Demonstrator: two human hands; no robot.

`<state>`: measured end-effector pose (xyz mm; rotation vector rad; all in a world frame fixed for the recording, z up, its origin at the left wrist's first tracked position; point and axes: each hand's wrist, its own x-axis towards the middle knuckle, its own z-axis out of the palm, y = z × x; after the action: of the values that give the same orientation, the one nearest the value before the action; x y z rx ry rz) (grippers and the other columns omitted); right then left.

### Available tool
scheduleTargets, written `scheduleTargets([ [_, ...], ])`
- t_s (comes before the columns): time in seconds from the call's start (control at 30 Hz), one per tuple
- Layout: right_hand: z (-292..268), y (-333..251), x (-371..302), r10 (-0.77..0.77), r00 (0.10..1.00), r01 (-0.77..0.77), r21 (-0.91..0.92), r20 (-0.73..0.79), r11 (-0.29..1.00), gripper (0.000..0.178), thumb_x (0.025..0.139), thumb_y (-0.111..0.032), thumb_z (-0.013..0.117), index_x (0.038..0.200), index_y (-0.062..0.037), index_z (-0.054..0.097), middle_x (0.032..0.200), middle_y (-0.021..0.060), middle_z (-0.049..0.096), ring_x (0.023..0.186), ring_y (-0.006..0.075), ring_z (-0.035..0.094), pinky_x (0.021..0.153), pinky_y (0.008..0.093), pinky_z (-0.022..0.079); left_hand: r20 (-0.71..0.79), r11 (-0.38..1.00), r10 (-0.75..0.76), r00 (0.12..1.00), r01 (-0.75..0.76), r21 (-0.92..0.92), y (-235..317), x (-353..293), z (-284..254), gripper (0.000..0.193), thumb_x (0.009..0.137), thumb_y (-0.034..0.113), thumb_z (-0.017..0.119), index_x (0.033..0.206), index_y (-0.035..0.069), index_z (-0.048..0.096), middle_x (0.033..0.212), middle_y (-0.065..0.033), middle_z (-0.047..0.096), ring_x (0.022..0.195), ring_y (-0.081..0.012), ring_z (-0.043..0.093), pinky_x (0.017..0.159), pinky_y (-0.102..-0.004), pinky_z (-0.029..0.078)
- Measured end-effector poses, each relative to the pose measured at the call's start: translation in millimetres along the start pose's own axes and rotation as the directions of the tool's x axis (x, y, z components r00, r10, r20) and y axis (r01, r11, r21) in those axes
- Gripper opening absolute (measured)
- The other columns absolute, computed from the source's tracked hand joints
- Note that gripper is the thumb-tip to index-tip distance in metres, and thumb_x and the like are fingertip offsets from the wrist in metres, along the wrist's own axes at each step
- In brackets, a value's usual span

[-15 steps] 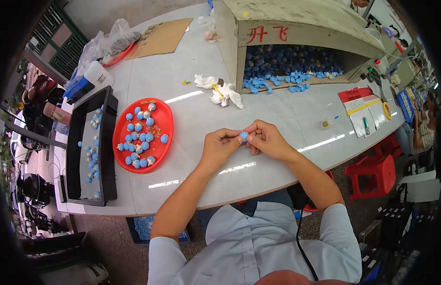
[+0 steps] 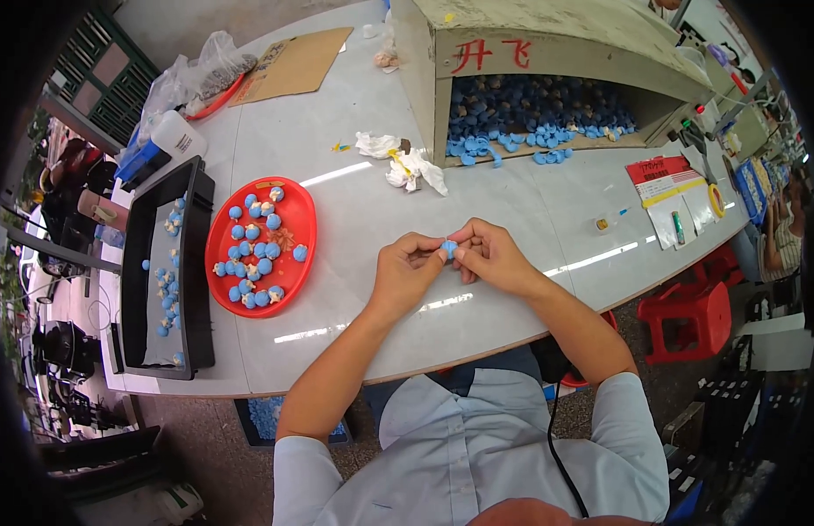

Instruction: The person assembles figurine heads by applying glue from a bottle onto head components, attaching hair pieces by hand, and placing the assembled heads onto a plate.

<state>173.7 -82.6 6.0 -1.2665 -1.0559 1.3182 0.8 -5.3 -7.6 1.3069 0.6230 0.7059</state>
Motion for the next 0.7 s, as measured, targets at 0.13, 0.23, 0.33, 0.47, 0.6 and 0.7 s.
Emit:
scheduleTargets([
  [0.13,-0.3,1.1,0.9,0.004,1.000,-0.004,-0.006,-0.002,1.000,0.015,0.092,-0.006,0.056,0.105,0.0016,0.054,0.079,0.0061,0.061,0.063,0.0089,0.060,0.054,0.0226,0.049,-0.004,1.000,0.014,1.000,-0.014,0.003,-0.7,0.4,0.5,0.015,0.088,-0.003,0.064,0.103,-0.004,0.065,0.095,-0.0070,0.066,0.086,-0.0098,0.063,0.076,-0.0218,0.052],
  [0.23,-1.4,1.6,1.0,-0.001,1.000,0.001,-0.016,-0.009,1.000,0.015,0.092,-0.006,0.056,0.105,0.0016,0.054,0.080,0.0064,0.061,0.063,0.0090,0.060,0.054,0.0227,0.050,-0.001,1.000,0.006,1.000,-0.006,-0.008,0.1,1.4,1.9,0.015,0.088,-0.002,0.064,0.104,-0.004,0.065,0.096,-0.0068,0.066,0.087,-0.0095,0.063,0.076,-0.0218,0.052],
  [0.33,-2.9,1.8,-0.3,-0.002,1.000,0.002,-0.003,-0.018,1.000,0.015,0.092,-0.006,0.056,0.105,0.0014,0.054,0.080,0.0066,0.061,0.063,0.0092,0.060,0.054,0.0227,0.050,-0.001,1.000,0.016,1.000,-0.016,-0.006,2.5,1.9,5.4,0.016,0.089,-0.002,0.064,0.104,-0.004,0.065,0.097,-0.0073,0.067,0.087,-0.0097,0.063,0.077,-0.0221,0.052],
  [0.47,-1.7,9.5,1.6,-0.025,0.999,0.025,0.007,-0.021,1.000,0.015,0.092,-0.006,0.056,0.106,0.0008,0.053,0.082,0.0065,0.060,0.063,0.0096,0.060,0.054,0.0232,0.050,0.002,0.997,0.047,0.999,-0.047,0.059,-4.3,2.0,1.3,0.015,0.089,-0.002,0.063,0.104,-0.006,0.063,0.100,-0.0105,0.066,0.091,-0.0140,0.065,0.081,-0.0243,0.054],
  [0.6,4.5,8.5,2.9,-0.025,1.000,0.025,0.013,-0.004,1.000,0.014,0.093,-0.006,0.055,0.105,0.0005,0.053,0.082,0.0063,0.060,0.063,0.0096,0.060,0.055,0.0244,0.051,-0.006,0.999,0.039,0.999,-0.039,0.012,-12.9,0.5,-6.1,0.015,0.089,-0.002,0.064,0.103,-0.005,0.064,0.102,-0.0103,0.065,0.092,-0.0137,0.065,0.083,-0.0249,0.053],
  [0.7,1.7,6.4,0.5,-0.033,0.999,0.033,0.006,-0.016,0.999,0.014,0.093,-0.005,0.055,0.105,0.0006,0.053,0.083,0.0060,0.060,0.063,0.0096,0.060,0.055,0.0244,0.051,0.000,0.999,0.038,0.999,-0.038,0.024,-11.1,1.6,-2.1,0.016,0.089,-0.002,0.063,0.105,-0.005,0.063,0.103,-0.0104,0.066,0.092,-0.0133,0.065,0.083,-0.0243,0.053],
])
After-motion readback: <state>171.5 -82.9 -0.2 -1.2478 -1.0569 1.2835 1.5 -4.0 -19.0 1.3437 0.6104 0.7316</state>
